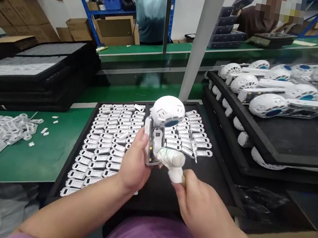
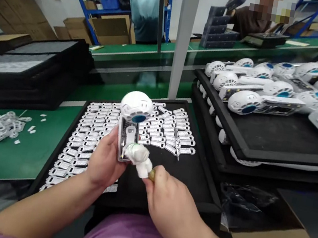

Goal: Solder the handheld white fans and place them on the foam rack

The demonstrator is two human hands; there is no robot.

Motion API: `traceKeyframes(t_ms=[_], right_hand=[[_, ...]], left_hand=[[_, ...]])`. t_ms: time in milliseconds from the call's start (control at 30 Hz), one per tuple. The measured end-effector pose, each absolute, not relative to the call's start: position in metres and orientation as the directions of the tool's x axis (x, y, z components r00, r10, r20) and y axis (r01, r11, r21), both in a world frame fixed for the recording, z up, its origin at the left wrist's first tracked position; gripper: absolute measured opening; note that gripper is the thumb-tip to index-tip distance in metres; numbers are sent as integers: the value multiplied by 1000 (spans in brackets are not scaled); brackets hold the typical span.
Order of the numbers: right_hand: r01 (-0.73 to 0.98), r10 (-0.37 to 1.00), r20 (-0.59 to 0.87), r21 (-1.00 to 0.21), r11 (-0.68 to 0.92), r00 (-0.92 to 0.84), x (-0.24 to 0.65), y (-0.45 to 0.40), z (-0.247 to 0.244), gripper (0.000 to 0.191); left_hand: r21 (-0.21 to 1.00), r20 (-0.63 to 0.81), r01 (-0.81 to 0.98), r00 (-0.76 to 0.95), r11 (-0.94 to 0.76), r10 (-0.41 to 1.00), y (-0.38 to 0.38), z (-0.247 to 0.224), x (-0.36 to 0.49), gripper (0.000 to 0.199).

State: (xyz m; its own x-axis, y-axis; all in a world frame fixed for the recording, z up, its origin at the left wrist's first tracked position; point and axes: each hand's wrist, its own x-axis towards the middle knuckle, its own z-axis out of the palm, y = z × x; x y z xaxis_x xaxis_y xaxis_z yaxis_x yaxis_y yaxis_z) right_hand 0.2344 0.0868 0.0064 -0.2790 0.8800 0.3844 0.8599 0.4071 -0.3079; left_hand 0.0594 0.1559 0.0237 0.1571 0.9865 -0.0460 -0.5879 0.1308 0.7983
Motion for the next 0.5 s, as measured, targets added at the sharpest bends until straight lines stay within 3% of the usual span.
traceKeyframes(t_ms=[167, 367, 433, 500], right_hand=[[863, 891, 307, -278, 421, -335, 250, 96, -13, 22], [928, 921, 162, -60, 367, -354, 278, 117, -36, 16], [920, 918, 121, -56, 387, -378, 275, 124, -36, 12], [905, 913, 93, -125, 406, -397, 270, 128, -35, 9]], left_hand=[[796, -152, -576, 111, 188, 982, 157, 19, 50, 24], [925, -145, -342, 79, 164, 986, 183, 14, 33, 37], [951, -152, -264, 53, 161, 987, 214, 17, 25, 45], [975, -83, -206, 15, 85, 996, 253, 26, 14, 58]])
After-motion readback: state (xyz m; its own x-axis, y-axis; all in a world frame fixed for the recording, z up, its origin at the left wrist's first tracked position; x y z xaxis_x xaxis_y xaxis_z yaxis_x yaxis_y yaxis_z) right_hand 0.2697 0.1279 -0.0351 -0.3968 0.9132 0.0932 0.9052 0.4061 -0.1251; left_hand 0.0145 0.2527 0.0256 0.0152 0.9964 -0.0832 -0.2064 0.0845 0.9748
